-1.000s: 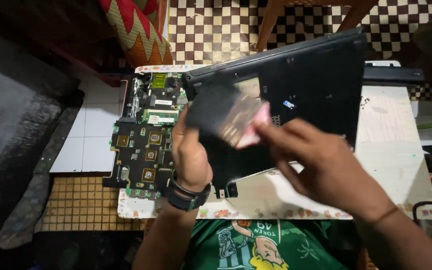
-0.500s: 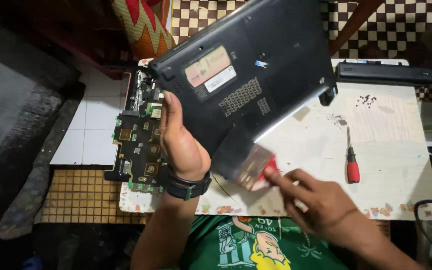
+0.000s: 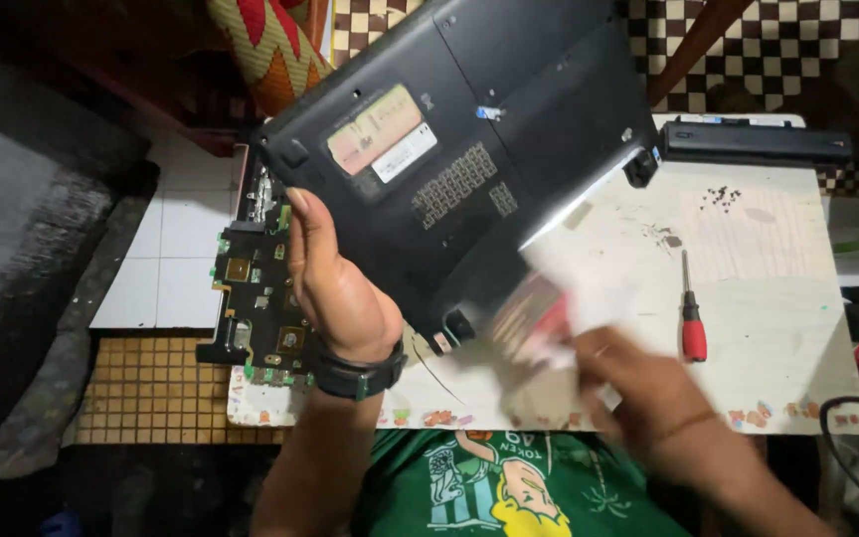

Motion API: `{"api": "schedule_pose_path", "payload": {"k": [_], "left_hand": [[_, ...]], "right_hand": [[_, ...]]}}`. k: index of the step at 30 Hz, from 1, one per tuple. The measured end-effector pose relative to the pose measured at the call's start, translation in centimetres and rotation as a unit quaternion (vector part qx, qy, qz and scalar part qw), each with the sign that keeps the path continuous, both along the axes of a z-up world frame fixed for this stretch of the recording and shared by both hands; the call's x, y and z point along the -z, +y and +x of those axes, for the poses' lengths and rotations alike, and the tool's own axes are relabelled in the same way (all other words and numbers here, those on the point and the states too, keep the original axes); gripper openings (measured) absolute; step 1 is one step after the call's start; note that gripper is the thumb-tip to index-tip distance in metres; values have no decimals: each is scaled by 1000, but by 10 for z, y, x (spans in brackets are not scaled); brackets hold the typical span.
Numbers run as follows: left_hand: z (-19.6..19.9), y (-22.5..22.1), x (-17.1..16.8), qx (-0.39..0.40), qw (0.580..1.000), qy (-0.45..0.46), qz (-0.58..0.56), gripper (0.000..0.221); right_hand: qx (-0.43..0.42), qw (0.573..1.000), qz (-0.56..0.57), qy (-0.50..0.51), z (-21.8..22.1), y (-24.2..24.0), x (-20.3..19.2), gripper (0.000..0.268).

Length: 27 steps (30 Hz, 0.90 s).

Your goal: Disassembling and cleaning internal components of a laptop using a brush and screwdriver

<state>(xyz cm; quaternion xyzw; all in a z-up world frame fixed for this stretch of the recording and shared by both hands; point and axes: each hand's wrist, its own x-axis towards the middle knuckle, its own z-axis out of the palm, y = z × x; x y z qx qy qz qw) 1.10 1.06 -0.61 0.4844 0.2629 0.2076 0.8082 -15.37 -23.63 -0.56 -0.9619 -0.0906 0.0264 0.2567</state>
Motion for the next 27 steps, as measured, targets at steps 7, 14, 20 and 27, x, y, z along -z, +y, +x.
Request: {"api": "schedule_pose_path", "payload": {"k": [7, 14, 20, 27], "left_hand": [[-6, 5, -3, -3, 1000, 8, 15, 58], [-10, 12, 1, 25, 999, -33, 33, 58], [-12, 15, -7, 39, 995, -45, 86, 58], [-22, 17, -12, 56, 990, -47, 121, 51]], "right_hand": [[141, 983, -83, -80, 14, -27, 5, 72], [45, 988, 136, 53, 3, -35, 17, 18], [-21, 990, 118, 70, 6, -22, -8, 57], [46, 997, -2, -54, 29, -27, -27, 55]]}}
